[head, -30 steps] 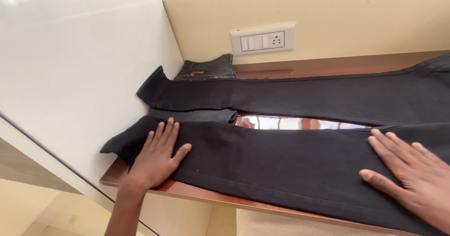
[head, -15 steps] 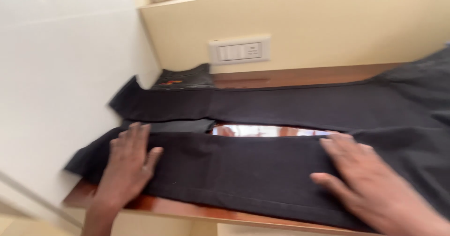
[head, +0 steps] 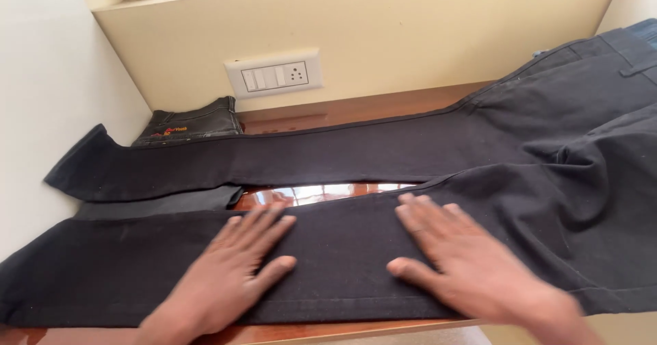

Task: The person folds a pair of black jeans on a wooden table. They smooth the fabric, fold the legs together, and then fold the jeans into a compact rectangle before placing them on a stack.

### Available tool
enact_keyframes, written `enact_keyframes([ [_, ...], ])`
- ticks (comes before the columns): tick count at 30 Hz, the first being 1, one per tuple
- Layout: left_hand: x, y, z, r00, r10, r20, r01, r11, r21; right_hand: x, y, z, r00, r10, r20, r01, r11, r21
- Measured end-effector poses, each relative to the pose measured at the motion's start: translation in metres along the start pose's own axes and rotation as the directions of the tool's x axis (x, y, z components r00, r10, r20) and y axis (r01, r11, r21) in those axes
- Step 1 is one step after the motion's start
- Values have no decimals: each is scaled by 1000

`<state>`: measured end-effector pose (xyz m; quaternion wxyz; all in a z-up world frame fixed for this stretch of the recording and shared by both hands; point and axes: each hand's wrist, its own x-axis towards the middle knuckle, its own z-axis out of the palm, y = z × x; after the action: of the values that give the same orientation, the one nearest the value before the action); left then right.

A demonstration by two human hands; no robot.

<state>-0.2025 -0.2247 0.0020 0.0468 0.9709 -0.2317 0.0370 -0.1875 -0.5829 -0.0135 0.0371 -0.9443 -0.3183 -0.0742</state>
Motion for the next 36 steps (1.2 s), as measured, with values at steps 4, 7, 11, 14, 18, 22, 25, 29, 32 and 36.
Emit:
enact_keyframes([
  [4,-27,-63,10,992,-107,-73,115,986,118,-25,38,4,996,83,-41,-87,991,-106],
  [7,-56,-138,24,964,-196,-182,229,956,184,-28,42,4,995,74,-69,-83,985,-154],
  [11,-112,-238,40,928,-320,-189,367,869,331,-32,62,30,824,-322,-466,-142,678,-721],
  [14,-115,-243,41,920,-364,-149,391,809,440,-27,42,6,986,164,-18,-165,974,-155],
  [18,-124,-259,50,859,323,-397,8,767,642,-39,60,26,874,-347,-340,146,855,-497],
  [22,-86,-315,114,816,-275,-509,432,874,221,-51,42,-12,996,40,-75,-35,997,71],
  [25,-32,-265,124,784,-194,-590,293,953,77,-58,45,-47,973,220,-71,-180,914,363],
  [29,35,-221,168,779,-8,-627,169,966,197,-65,104,-88,859,296,-419,-230,952,200],
  [32,72,-324,241,739,413,-533,246,571,783,-76,202,-106,645,417,-640,-507,860,49],
  [36,96,-392,290,804,321,-501,193,656,730,-81,310,-122,375,759,-532,-809,548,212],
])
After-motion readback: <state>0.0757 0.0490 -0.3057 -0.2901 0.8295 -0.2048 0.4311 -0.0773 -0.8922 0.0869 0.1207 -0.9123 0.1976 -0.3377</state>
